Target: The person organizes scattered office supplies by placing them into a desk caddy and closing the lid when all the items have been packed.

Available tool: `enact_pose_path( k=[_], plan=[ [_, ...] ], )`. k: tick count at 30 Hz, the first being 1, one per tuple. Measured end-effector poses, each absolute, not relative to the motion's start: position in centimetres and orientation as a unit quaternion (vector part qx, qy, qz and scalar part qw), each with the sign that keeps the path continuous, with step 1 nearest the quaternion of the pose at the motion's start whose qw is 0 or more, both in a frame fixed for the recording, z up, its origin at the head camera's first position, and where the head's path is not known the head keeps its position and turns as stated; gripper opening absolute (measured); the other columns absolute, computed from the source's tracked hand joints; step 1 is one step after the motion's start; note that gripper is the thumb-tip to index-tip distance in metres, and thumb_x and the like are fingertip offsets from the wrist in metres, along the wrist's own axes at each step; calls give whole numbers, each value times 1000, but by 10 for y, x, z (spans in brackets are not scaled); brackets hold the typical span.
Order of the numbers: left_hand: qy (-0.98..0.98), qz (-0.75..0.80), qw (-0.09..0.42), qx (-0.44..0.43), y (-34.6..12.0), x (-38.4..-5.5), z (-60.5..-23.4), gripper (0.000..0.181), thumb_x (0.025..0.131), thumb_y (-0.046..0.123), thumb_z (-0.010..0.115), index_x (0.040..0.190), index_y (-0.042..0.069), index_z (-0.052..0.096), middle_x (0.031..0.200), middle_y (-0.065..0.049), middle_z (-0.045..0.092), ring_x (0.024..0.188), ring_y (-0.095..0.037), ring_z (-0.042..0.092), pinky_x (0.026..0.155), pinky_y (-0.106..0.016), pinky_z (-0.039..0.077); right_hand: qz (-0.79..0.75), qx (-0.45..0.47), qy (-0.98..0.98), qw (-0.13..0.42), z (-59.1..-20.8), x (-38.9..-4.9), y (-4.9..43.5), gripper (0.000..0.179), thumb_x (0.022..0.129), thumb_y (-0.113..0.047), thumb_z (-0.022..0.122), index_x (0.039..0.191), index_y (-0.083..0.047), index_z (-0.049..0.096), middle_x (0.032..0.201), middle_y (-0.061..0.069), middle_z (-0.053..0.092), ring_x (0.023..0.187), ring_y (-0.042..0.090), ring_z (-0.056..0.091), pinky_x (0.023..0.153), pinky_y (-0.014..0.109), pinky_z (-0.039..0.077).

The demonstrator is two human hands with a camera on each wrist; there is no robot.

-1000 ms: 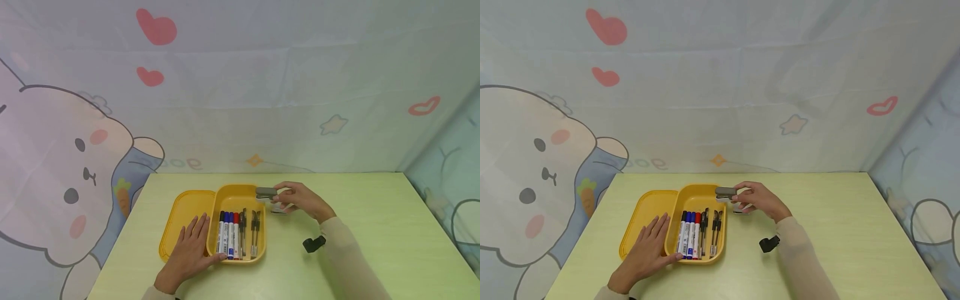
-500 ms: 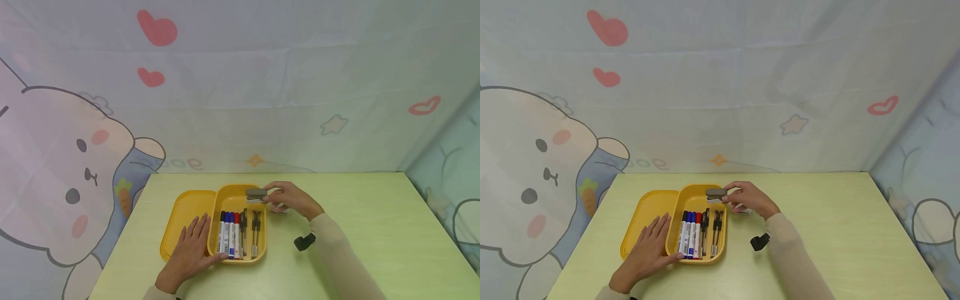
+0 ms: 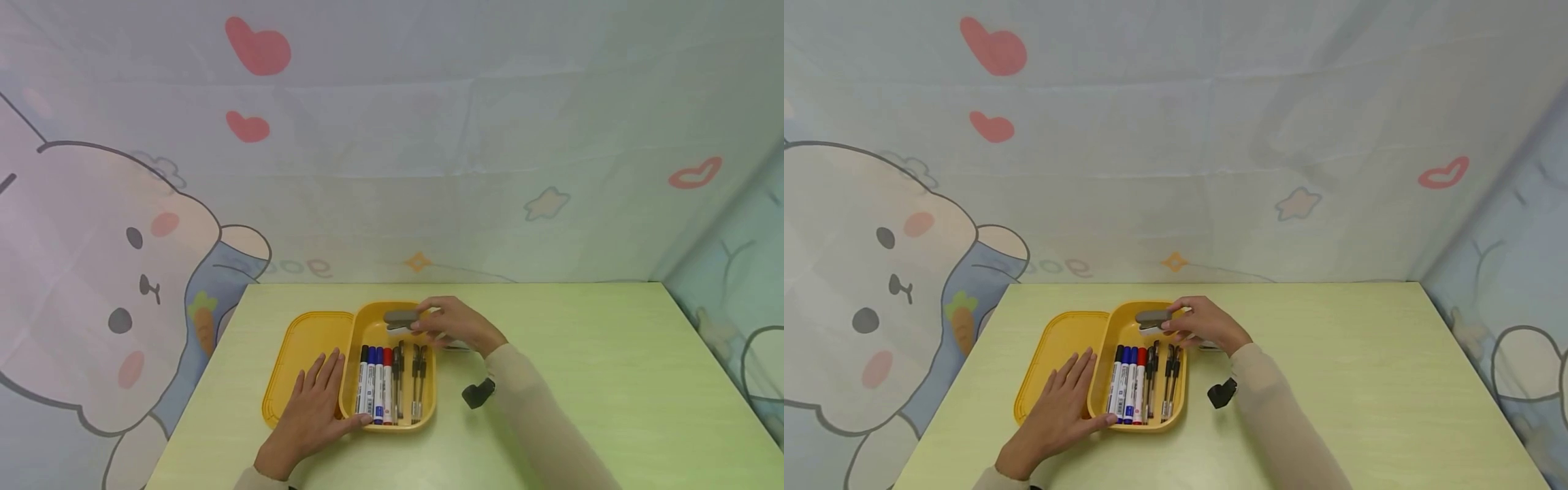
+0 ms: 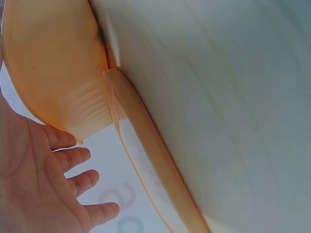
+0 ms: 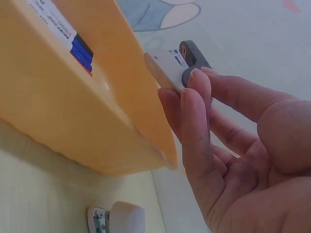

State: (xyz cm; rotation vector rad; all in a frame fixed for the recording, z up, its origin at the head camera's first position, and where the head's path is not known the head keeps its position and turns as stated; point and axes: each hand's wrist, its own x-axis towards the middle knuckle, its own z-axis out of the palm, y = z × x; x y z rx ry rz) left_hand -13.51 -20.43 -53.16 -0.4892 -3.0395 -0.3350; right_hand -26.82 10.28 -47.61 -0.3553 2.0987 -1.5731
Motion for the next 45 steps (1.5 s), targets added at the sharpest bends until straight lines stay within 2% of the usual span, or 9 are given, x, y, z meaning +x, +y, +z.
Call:
enact_pose_path(
  k=[6,15,22,25,31,36,40,45],
  plan=[
    [-982,-107,19,-157,-205,-134,-531,114,83,82,54,161,4,25,169,-12,23,154,-38,23,117,-68,24,-583,-136,762,247,-478,-269,90,41,93,-22,76,129,-7,63,107,26,72,68,17,66,70,37,62],
    [-980,-112,15,-162,-204,-134,-529,114,84,82,53,161,5,24,169,-12,22,154,-38,22,118,-68,23,-593,-126,756,247,-482,-271,72,37,94,-16,73,128,-4,64,106,27,73,67,16,67,63,27,59],
    [-980,-115,16,-163,-204,-134,-531,114,84,83,52,162,5,24,169,-11,21,154,-37,21,118,-68,22,-581,-115,766,250,-482,-271,60,36,94,-14,73,127,-2,65,106,28,72,75,27,73,74,40,63],
    [-979,-118,17,-163,-204,-134,-530,114,84,82,54,161,4,24,169,-12,21,154,-38,21,117,-68,22,-575,-107,774,243,-482,-272,55,36,94,-14,73,127,-2,65,103,26,73,77,30,73,75,42,63],
    [-979,-121,20,-165,-204,-135,-530,113,84,82,54,161,4,25,169,-12,22,154,-38,22,117,-68,23,-566,-87,787,230,-483,-270,48,37,93,-12,74,127,2,63,90,22,74,71,29,72,78,49,61],
    [-979,-121,19,-164,-204,-135,-531,113,84,82,53,161,5,25,169,-12,22,154,-38,22,117,-69,23,-534,-77,813,219,-485,-267,42,37,94,-13,73,125,2,62,77,10,73,71,32,73,76,48,62],
    [-979,-117,17,-163,-205,-135,-533,114,83,82,54,161,5,25,169,-11,22,154,-37,22,117,-68,23,-520,-73,824,213,-485,-265,39,31,94,-12,72,121,1,64,75,10,73,76,36,74,76,48,62],
    [-979,-116,21,-164,-206,-135,-532,113,84,82,53,161,5,25,169,-12,22,154,-37,22,117,-68,23,-515,-77,825,218,-484,-266,35,29,95,-9,70,120,3,64,78,12,74,72,33,74,77,48,62]
  ],
)
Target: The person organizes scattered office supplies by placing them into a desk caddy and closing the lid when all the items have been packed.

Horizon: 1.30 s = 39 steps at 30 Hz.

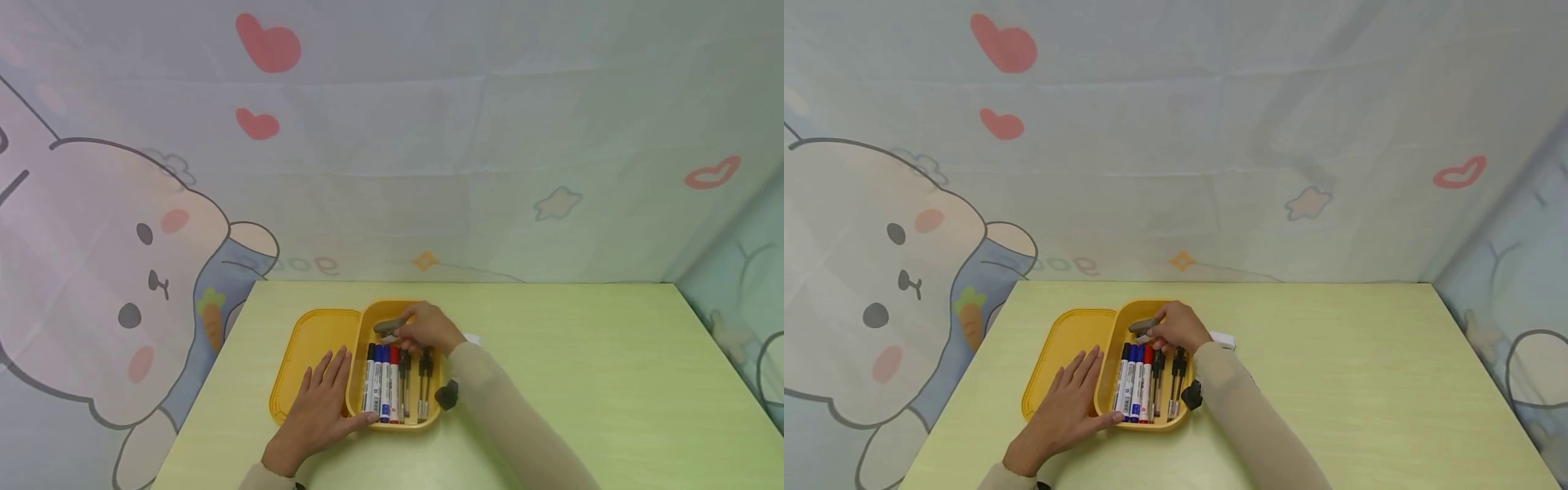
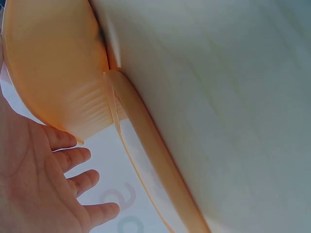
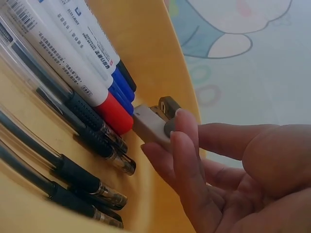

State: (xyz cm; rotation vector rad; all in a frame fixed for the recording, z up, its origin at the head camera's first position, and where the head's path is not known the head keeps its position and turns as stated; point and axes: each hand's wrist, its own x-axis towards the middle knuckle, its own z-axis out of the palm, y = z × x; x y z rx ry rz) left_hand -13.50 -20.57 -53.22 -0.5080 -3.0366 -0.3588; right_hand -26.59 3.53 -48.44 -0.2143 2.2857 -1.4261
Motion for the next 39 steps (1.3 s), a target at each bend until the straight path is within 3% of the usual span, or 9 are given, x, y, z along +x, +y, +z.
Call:
enact_pose_path(
  k=[7,14,21,30,39],
  plan=[
    [-979,-116,25,-163,-205,-134,-531,113,84,81,54,161,5,25,169,-11,22,154,-37,22,118,-67,23,-504,-98,825,237,-490,-270,36,45,100,-11,63,139,9,53,78,13,73,73,34,74,75,46,62],
    [-980,-117,21,-162,-204,-134,-530,112,84,80,56,161,5,24,169,-11,22,154,-37,22,118,-67,22,-534,-116,799,250,-493,-272,47,42,100,-11,60,137,8,56,89,18,74,73,30,75,74,43,62],
    [-980,-113,18,-163,-205,-134,-530,114,84,82,52,162,5,23,169,-11,21,154,-38,22,118,-67,23,-564,-128,773,259,-484,-267,66,36,106,-21,54,130,5,64,112,24,72,90,37,74,79,43,62],
    [-981,-110,16,-160,-205,-135,-529,115,83,84,51,162,6,23,169,-11,22,154,-37,21,119,-66,22,-574,-128,765,263,-478,-261,91,44,105,-32,56,135,1,61,114,21,73,95,39,73,83,46,61],
    [-981,-107,14,-160,-204,-135,-530,114,84,81,54,162,5,22,169,-12,21,154,-37,21,118,-67,23,-595,-122,756,246,-483,-255,115,39,104,-33,59,127,-2,64,112,20,73,99,39,72,84,43,61]
  ],
)
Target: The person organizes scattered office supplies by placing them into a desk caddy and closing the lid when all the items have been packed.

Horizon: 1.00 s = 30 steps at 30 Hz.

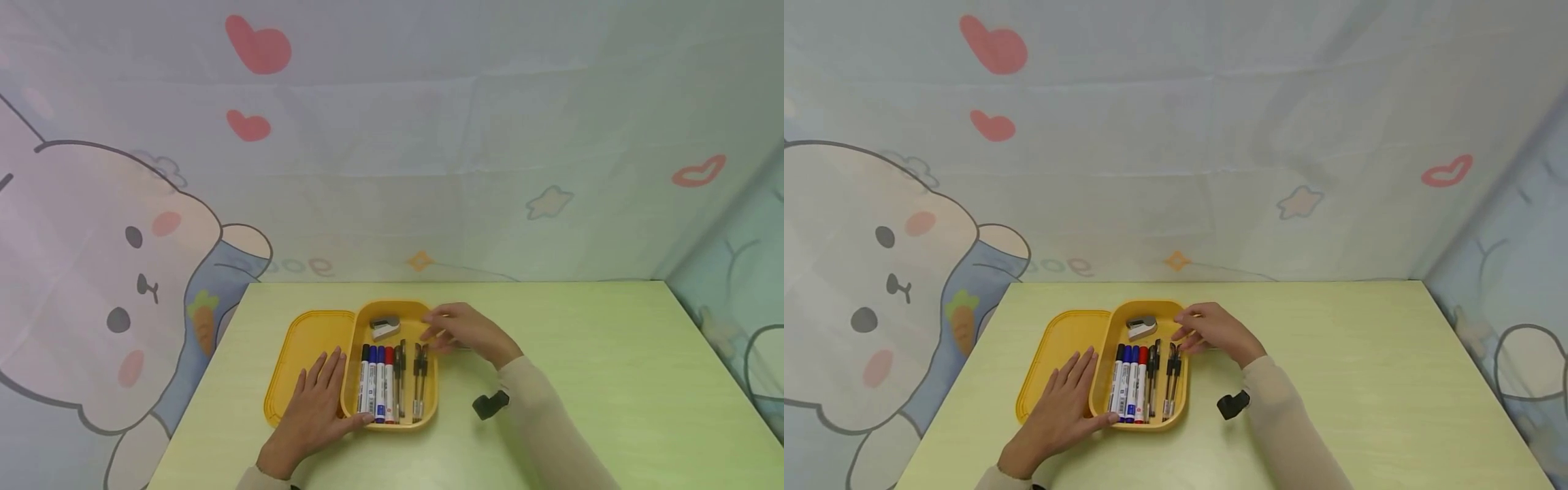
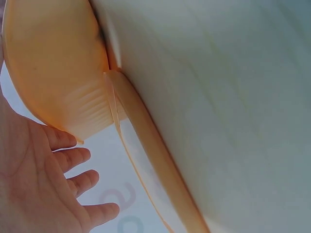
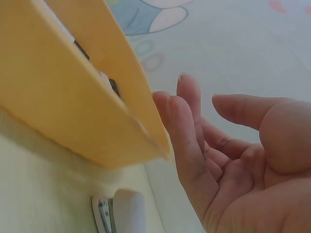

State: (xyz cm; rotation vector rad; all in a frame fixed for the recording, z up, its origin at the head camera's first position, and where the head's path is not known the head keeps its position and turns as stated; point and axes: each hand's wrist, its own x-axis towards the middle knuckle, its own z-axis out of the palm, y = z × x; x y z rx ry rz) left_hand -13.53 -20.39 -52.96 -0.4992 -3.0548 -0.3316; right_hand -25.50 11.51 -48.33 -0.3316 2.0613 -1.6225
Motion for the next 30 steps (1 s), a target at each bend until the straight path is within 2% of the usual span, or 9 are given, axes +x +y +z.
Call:
enact_pose_path(
  k=[6,11,16,24,30],
  plan=[
    [-981,-104,22,-164,-203,-135,-529,114,83,82,54,161,4,24,168,-13,23,153,-38,23,118,-67,24,-606,-111,751,238,-487,-250,130,39,105,-30,57,128,0,64,113,20,74,103,40,72,89,49,58],
    [-981,-101,28,-164,-204,-135,-530,114,83,83,53,161,5,24,168,-12,23,153,-38,24,117,-67,25,-605,-102,756,227,-490,-246,141,41,106,-27,53,134,2,59,114,17,74,100,35,72,86,43,61],
    [-981,-102,27,-162,-204,-134,-531,114,83,83,53,161,5,24,168,-12,24,153,-38,24,117,-67,25,-607,-87,758,224,-494,-243,151,41,107,-27,52,137,1,58,114,16,74,102,37,71,83,37,61],
    [-981,-106,23,-160,-204,-134,-531,114,83,82,53,161,5,24,168,-12,23,154,-38,23,117,-68,24,-616,-70,754,217,-500,-239,168,43,106,-29,54,136,2,58,116,18,73,101,40,70,83,37,61],
    [-981,-106,27,-161,-204,-134,-530,114,83,82,53,162,6,22,169,-12,22,154,-38,22,117,-68,23,-627,-64,747,212,-507,-236,179,43,107,-26,53,137,5,56,116,21,72,98,37,70,83,35,61]
  ],
)
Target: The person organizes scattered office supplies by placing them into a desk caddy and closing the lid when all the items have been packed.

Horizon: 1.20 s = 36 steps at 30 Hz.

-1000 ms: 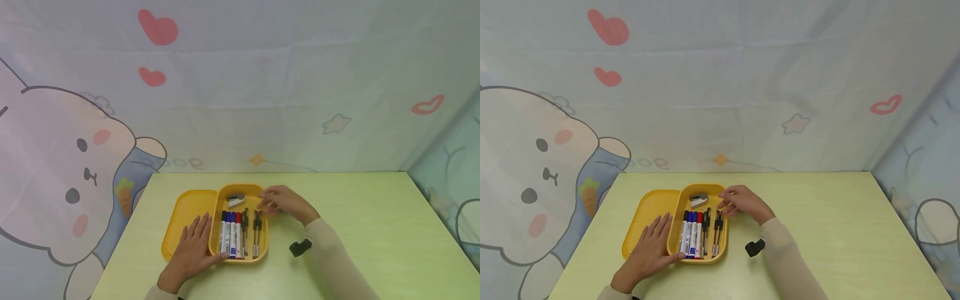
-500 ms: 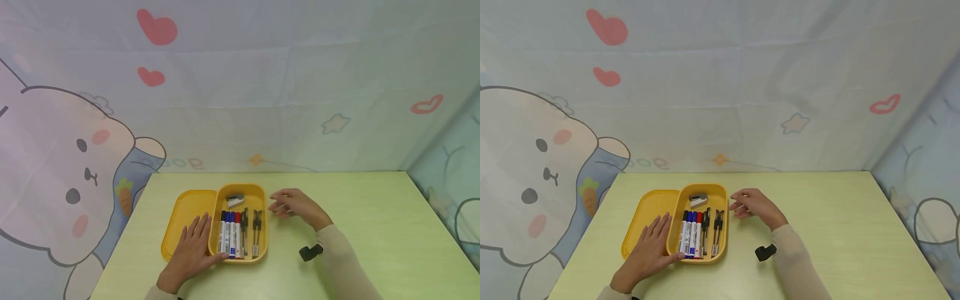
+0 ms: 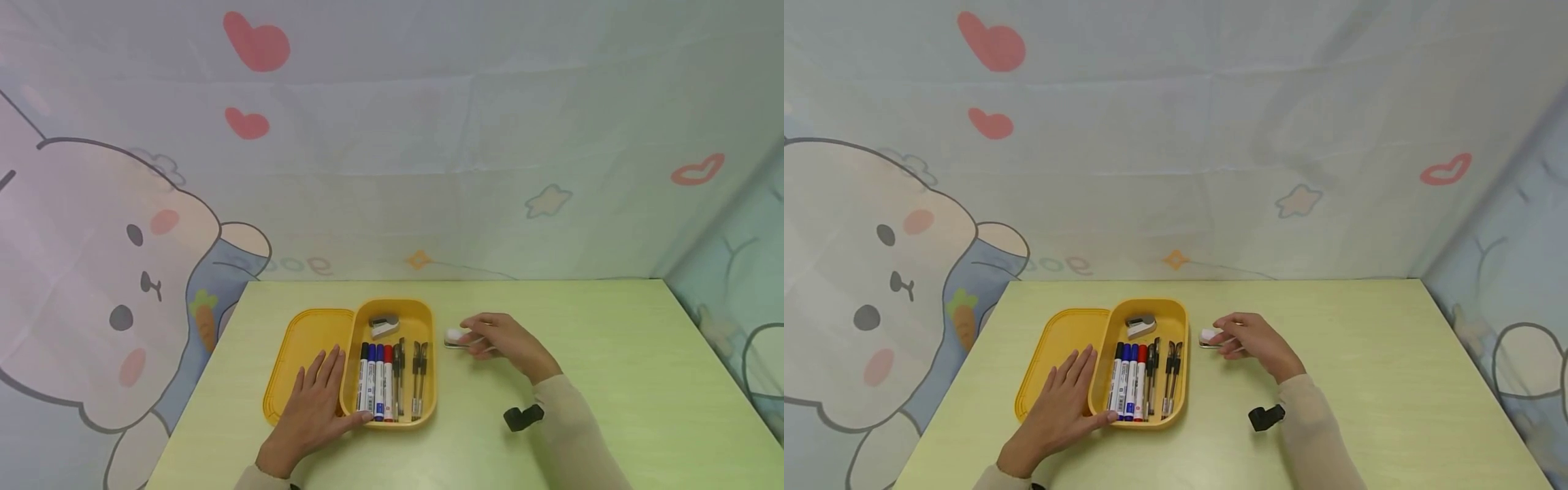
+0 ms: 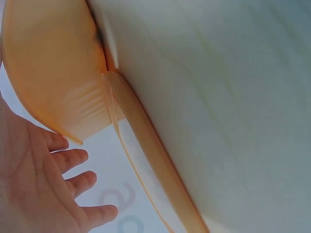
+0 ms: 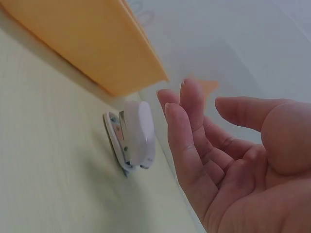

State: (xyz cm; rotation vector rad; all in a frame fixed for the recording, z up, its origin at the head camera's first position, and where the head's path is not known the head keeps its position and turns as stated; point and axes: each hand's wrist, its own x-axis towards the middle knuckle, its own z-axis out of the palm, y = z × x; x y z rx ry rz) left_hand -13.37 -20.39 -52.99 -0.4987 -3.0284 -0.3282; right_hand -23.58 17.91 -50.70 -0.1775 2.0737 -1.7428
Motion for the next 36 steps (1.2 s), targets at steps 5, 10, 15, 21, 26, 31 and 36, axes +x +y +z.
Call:
enact_pose_path(
  k=[5,10,15,21,26,31,36],
  plan=[
    [-980,-107,34,-165,-204,-135,-531,114,83,81,55,162,7,21,168,-12,23,153,-38,23,116,-69,24,-635,-56,741,212,-513,-233,187,45,107,-27,53,138,6,55,117,21,72,92,29,72,81,33,61],
    [-980,-107,37,-165,-204,-135,-532,114,83,81,56,162,7,22,168,-11,23,153,-38,24,116,-69,24,-639,-49,737,216,-519,-231,195,46,107,-30,54,138,4,55,117,21,72,88,23,72,81,33,61],
    [-980,-109,36,-163,-204,-134,-532,114,83,81,56,162,7,22,168,-11,23,153,-38,23,117,-69,24,-642,-44,735,215,-524,-230,202,48,106,-32,54,139,4,55,120,22,71,87,19,71,81,32,61],
    [-981,-107,34,-161,-204,-134,-532,114,82,81,56,163,8,21,169,-11,23,153,-38,23,117,-69,23,-645,-43,732,213,-528,-229,207,49,106,-31,54,139,6,53,118,21,72,82,13,70,77,30,61],
    [-980,-108,36,-161,-203,-135,-532,114,82,80,57,162,7,22,168,-12,24,153,-38,24,117,-69,24,-647,-38,729,221,-532,-230,207,48,107,-29,53,140,6,53,117,20,73,80,12,70,77,30,61],
    [-980,-108,33,-165,-204,-134,-531,114,83,81,56,162,7,22,168,-13,24,153,-39,24,116,-69,24,-645,-37,729,226,-533,-230,204,47,108,-28,52,141,5,52,116,19,74,81,14,71,78,33,61],
    [-980,-107,28,-164,-204,-135,-530,115,83,82,55,163,7,20,169,-12,22,153,-38,23,117,-68,24,-645,-36,729,229,-533,-230,202,46,108,-25,50,143,5,50,115,20,73,82,16,71,78,33,61]
  ],
)
